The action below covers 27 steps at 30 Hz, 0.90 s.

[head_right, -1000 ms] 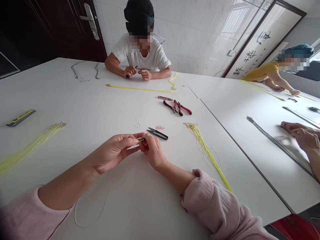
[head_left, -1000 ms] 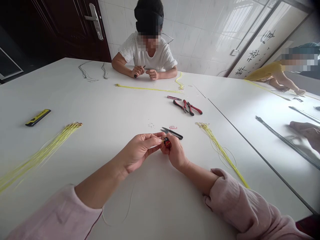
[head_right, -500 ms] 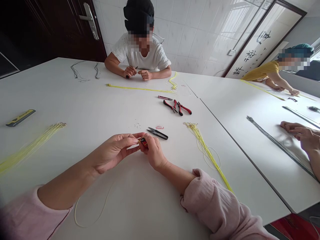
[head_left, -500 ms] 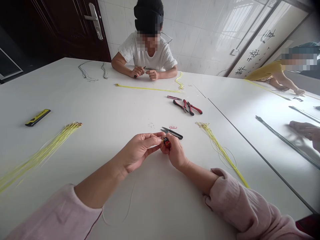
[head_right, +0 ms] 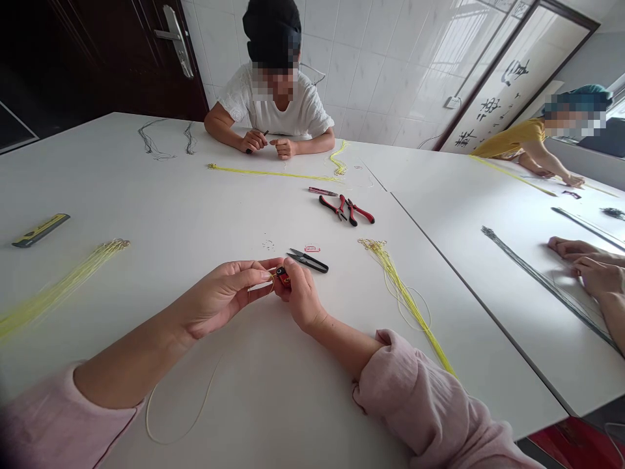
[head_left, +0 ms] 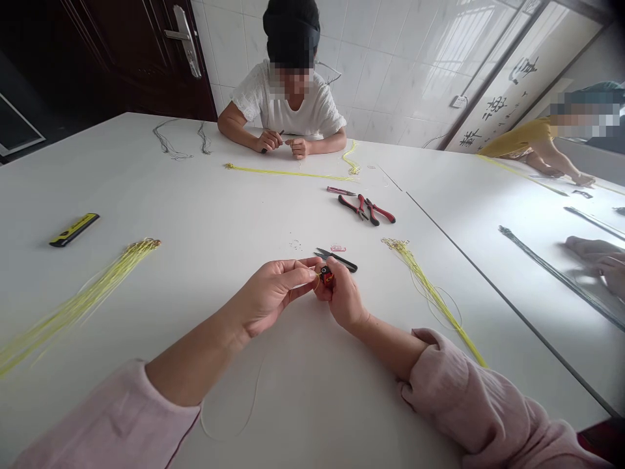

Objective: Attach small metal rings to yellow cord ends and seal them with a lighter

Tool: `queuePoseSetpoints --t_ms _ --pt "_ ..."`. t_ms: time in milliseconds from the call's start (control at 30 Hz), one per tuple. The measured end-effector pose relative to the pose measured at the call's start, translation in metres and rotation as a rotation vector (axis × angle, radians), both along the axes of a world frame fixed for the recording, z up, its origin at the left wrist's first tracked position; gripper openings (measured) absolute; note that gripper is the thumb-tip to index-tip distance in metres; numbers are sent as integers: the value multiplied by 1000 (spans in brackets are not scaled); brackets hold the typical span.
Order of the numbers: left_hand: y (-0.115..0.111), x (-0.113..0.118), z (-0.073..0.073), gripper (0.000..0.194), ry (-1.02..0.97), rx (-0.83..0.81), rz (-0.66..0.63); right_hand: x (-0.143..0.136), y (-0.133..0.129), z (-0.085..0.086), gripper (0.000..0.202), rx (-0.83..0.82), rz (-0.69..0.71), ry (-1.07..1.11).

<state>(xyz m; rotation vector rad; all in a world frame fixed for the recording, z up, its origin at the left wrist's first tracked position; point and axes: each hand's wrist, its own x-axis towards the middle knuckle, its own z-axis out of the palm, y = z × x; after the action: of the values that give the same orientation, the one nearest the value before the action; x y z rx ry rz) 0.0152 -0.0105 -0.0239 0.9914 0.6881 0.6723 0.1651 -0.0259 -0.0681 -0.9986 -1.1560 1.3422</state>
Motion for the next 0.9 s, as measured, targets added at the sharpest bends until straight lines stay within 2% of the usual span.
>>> queuePoseSetpoints --t_ms 133,233,367,567,667,733,833,900 --pt "5 -3 -3 16 61 34 94 3 4 3 55 17 -26 -13" --pt "9 -6 -6 20 137 43 190 7 8 6 40 38 -67 -63" --pt "12 -7 -11 24 158 91 177 10 9 7 27 35 -87 -155" --pt "12 -7 -13 26 220 138 173 8 8 7 27 71 -102 -215" --pt "12 -7 -13 27 260 133 199 18 16 9 27 112 -158 -285" --pt "13 -7 -13 28 261 133 216 33 27 10 28 145 -231 -456" --pt "13 -7 -12 29 254 124 221 65 47 9 29 153 -396 -922" --pt "14 -7 -12 31 256 115 215 85 58 5 28 91 -455 -1197"
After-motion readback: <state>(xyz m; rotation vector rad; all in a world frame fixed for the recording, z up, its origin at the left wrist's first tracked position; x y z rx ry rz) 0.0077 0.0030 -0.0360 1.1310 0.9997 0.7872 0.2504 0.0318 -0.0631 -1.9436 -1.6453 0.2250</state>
